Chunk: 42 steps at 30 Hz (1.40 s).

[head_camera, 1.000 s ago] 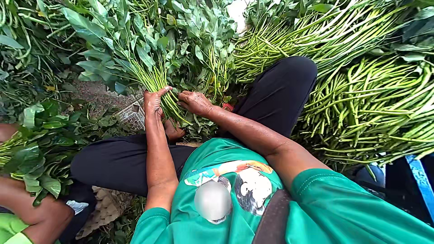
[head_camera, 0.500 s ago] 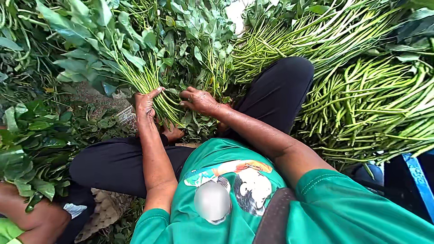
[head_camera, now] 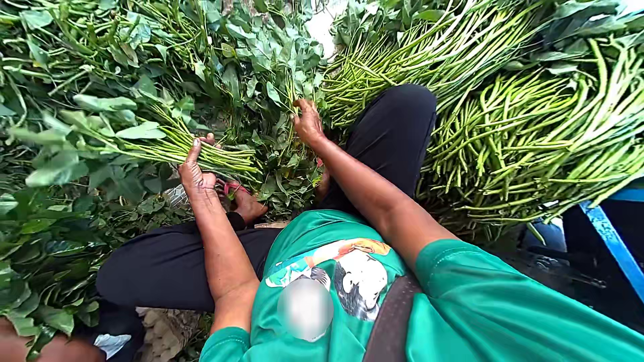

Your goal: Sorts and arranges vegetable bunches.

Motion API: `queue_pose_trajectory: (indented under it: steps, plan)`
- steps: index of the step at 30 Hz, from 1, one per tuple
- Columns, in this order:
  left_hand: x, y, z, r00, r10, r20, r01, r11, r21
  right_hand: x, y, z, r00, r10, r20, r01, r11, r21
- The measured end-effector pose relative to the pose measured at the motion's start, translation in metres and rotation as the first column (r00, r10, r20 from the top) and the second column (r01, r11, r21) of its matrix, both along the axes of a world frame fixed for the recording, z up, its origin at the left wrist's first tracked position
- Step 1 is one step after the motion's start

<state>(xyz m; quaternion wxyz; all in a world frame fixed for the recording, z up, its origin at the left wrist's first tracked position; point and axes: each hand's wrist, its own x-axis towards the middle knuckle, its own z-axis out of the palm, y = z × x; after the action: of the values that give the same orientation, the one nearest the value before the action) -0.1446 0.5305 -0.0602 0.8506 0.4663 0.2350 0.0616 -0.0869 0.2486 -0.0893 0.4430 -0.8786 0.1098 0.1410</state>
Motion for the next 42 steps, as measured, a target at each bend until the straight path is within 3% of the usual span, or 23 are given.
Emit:
queue_pose_trajectory:
  steps: [3, 5, 8, 12, 18, 23, 30, 35, 42]
  plan:
    - [-0.017, -0.004, 0.008, 0.997, -0.083, 0.006, 0.083, 0.996, -0.031, 0.0, -0.008, -0.018, 0.931, -0.033, -0.362, -0.005, 0.995, -0.102]
    - [-0.021, -0.006, 0.008, 0.993, -0.115, -0.014, 0.115, 0.993, -0.017, -0.01, -0.001, -0.027, 0.888, 0.024, -0.459, -0.107, 0.982, -0.156]
    - [-0.009, -0.009, 0.0, 0.992, -0.096, -0.079, 0.093, 0.995, -0.038, -0.017, 0.014, -0.038, 0.928, 0.115, -0.353, -0.171, 0.976, -0.132]
    - [0.002, -0.026, -0.008, 0.981, -0.086, -0.175, 0.099, 0.993, 0.069, -0.035, 0.042, -0.01, 0.943, 0.306, -0.133, -0.319, 0.943, -0.096]
    - [0.004, -0.051, -0.021, 0.976, -0.059, -0.21, 0.133, 0.925, 0.356, -0.063, 0.072, 0.018, 0.851, 0.521, 0.06, -0.506, 0.846, -0.167]
    - [0.002, -0.054, -0.024, 0.978, -0.076, -0.196, 0.156, 0.887, 0.434, -0.061, 0.071, 0.007, 0.767, 0.582, 0.27, -0.519, 0.811, -0.27]
    - [0.003, -0.049, -0.02, 0.979, 0.03, -0.202, 0.04, 0.943, 0.332, -0.062, 0.069, 0.014, 0.735, 0.66, 0.155, -0.638, 0.751, -0.172]
    - [0.003, -0.032, -0.021, 0.974, 0.131, -0.187, -0.061, 0.938, 0.341, -0.084, 0.076, 0.011, 0.659, 0.688, 0.303, -0.635, 0.725, -0.265]
    - [-0.001, -0.029, -0.015, 0.973, 0.005, -0.231, 0.113, 0.86, 0.497, -0.096, 0.066, 0.016, 0.421, 0.872, 0.25, -0.824, 0.483, -0.295]
